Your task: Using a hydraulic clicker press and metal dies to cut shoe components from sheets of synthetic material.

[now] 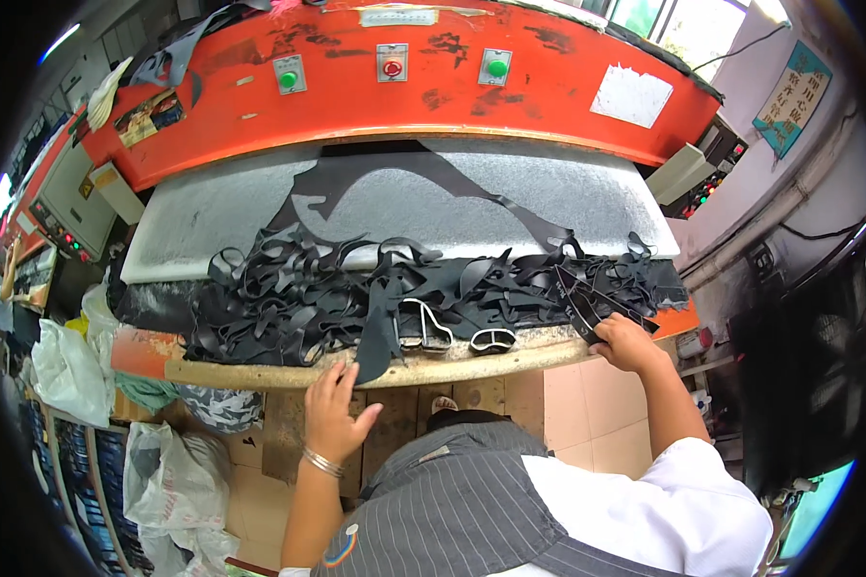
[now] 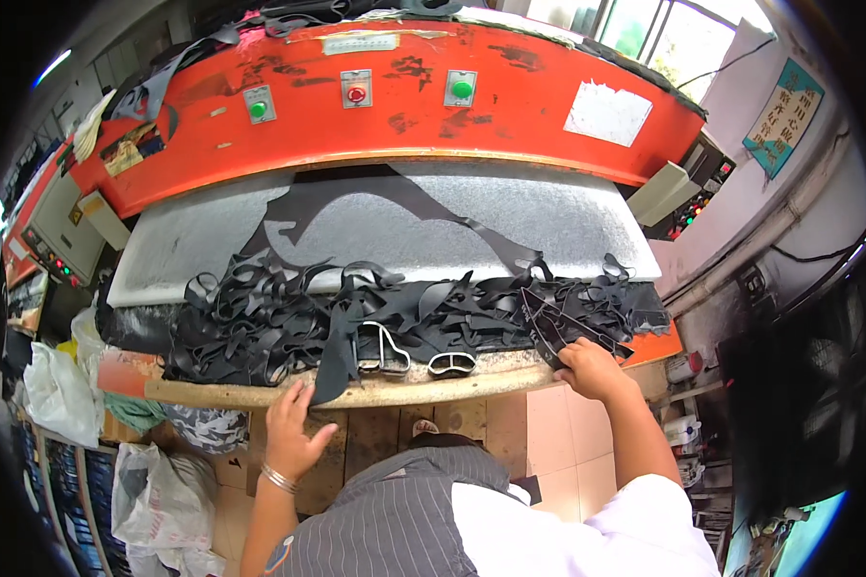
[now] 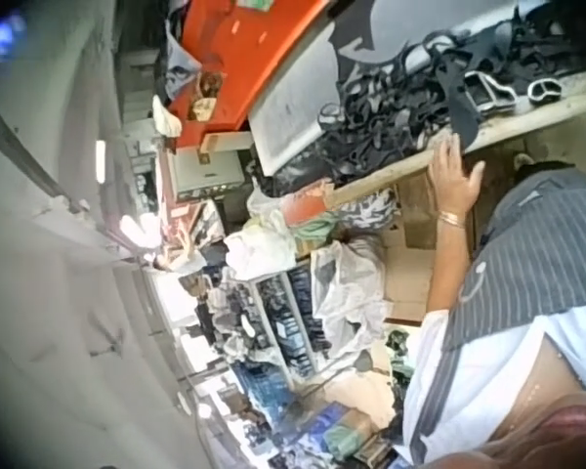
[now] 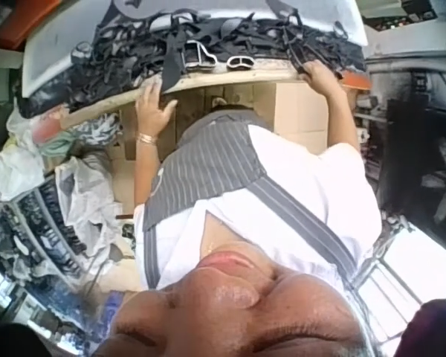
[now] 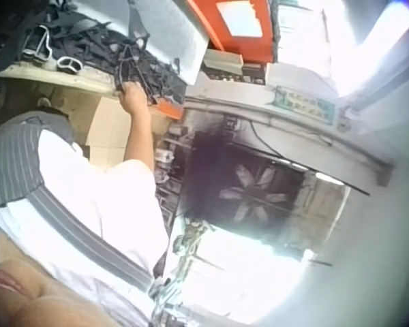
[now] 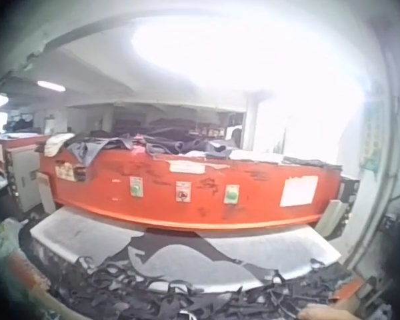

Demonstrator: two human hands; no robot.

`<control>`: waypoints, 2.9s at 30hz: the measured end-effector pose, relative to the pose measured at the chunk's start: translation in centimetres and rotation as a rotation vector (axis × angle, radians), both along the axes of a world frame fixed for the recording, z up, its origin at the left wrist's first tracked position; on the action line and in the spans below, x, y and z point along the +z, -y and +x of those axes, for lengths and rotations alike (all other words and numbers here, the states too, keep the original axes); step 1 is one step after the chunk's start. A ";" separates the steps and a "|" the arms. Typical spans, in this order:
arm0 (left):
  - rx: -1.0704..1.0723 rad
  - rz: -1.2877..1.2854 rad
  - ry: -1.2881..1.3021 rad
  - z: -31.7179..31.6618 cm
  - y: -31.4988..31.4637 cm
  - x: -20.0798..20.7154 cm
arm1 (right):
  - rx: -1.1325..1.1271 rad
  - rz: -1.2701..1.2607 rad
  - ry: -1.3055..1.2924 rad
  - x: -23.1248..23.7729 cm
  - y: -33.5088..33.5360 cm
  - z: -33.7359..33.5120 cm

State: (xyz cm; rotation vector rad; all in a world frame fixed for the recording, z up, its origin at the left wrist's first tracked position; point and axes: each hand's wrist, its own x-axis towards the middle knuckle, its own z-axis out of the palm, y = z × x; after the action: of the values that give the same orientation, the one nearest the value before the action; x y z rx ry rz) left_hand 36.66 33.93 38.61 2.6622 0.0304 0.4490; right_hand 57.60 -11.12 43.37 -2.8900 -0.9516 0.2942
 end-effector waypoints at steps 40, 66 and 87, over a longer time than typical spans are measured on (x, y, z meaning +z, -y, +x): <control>-0.200 -0.583 -0.130 30.0 -10.1 7.6 | 0.007 0.158 -0.258 -1.3 -15.9 -3.4; 0.167 0.137 0.206 34.8 -11.8 -3.4 | -0.657 0.609 0.282 -9.0 -11.5 15.7; 0.105 0.283 0.166 32.0 -12.3 -3.2 | -0.606 0.794 0.430 -10.2 -11.7 15.8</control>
State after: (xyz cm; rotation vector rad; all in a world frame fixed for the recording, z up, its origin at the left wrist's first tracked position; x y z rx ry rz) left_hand 68.70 46.26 35.36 2.8977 0.0607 0.7574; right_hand 73.35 0.56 33.16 -2.3281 -0.0998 -0.6207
